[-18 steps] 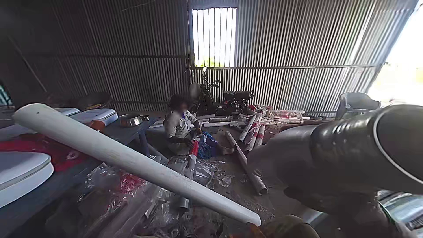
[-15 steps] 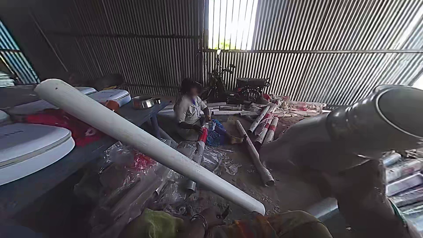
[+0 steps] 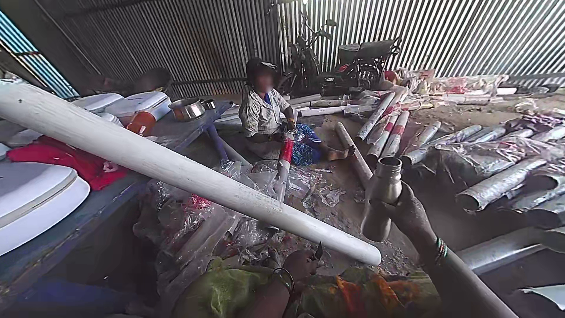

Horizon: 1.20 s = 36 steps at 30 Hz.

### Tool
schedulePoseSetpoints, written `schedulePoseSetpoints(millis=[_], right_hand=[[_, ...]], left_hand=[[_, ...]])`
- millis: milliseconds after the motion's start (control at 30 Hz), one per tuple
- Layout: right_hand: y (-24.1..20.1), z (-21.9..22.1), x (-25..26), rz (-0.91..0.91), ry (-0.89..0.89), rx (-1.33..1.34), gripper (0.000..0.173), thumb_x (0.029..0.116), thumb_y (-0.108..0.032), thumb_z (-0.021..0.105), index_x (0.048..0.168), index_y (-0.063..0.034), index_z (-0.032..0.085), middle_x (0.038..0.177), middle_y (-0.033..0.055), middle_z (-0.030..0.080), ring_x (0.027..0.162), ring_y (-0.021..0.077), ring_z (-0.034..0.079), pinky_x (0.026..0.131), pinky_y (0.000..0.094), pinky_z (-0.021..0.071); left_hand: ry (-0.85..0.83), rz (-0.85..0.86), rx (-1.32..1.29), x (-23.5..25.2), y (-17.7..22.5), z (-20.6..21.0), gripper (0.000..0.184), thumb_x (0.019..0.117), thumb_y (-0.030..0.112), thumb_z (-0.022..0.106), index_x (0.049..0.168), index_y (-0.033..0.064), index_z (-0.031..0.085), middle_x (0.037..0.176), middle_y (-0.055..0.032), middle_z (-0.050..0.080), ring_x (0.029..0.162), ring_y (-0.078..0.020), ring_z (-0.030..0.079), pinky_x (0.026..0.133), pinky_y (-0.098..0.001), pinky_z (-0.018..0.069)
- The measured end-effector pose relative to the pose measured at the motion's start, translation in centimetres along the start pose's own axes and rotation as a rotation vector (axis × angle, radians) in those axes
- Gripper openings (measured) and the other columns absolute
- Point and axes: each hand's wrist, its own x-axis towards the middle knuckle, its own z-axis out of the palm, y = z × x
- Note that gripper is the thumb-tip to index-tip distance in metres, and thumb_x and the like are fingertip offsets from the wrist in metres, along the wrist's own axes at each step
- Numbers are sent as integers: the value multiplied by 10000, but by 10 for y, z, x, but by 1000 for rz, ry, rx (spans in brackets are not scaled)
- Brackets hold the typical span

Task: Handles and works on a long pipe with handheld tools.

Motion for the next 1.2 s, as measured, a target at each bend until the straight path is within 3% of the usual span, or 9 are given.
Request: schedulePoseSetpoints(millis=[167, 333, 433, 500, 667, 900, 1200], right_hand=[[14, 5, 15, 39, -38, -114, 848, 792, -295, 855, 1450, 63, 459, 1268, 321, 612, 1157, 444, 613, 994, 631, 454], [14, 15, 13, 62, -143, -101, 816, 790, -270, 853, 1441, 46, 473, 1226, 296, 638, 1117, 406, 634, 973, 600, 475], [6, 22, 11, 75, -195, -95, 821, 791, -241, 861, 1464, 18, 467, 1257, 280, 632, 1141, 387, 627, 991, 576, 471], [3, 26, 8, 69, -219, -92, 828, 786, -244, 865, 1464, 19, 470, 1250, 277, 638, 1134, 385, 635, 989, 574, 480], [0, 32, 3, 24, -253, -89, 822, 769, -271, 873, 1434, 29, 495, 1247, 268, 641, 1132, 371, 637, 991, 566, 486], [6, 29, -3, 8, -227, -66, 786, 755, -276, 875, 1396, 13, 524, 1193, 243, 653, 1069, 346, 648, 941, 565, 500], [5, 20, -3, 29, -234, -64, 800, 766, -274, 876, 1417, 11, 509, 1211, 244, 650, 1081, 351, 647, 957, 562, 498]], left_hand=[[135, 72, -173, 4, 14, -10, 434, 1028, 325, 577, 1253, -43, 626, 1159, -225, 666, 1038, -309, 649, 979, -487, 478], [172, 114, -318, 10, 14, -9, 385, 1019, 277, 596, 1249, -29, 642, 1215, -205, 648, 1040, -251, 652, 969, -423, 498], [228, 141, -403, 8, 13, -7, 343, 1008, 254, 614, 1221, -13, 647, 1059, -127, 675, 857, -128, 618, 837, -321, 504], [261, 155, -478, 5, 12, -6, 308, 1006, 214, 614, 1205, -19, 644, 1006, -87, 687, 839, -64, 623, 824, -263, 511], [309, 148, -562, 2, 7, -6, 302, 1022, 188, 567, 1215, -36, 629, 1078, -114, 673, 917, -83, 620, 868, -275, 499], [357, 214, -773, 7, 1, 4, 270, 1011, 140, 551, 1170, -70, 609, 1028, -86, 676, 906, -54, 648, 869, -242, 533], [373, 212, -746, 7, 3, 9, 307, 1029, 186, 520, 1185, -66, 601, 1044, -112, 679, 922, -91, 660, 875, -276, 543]])
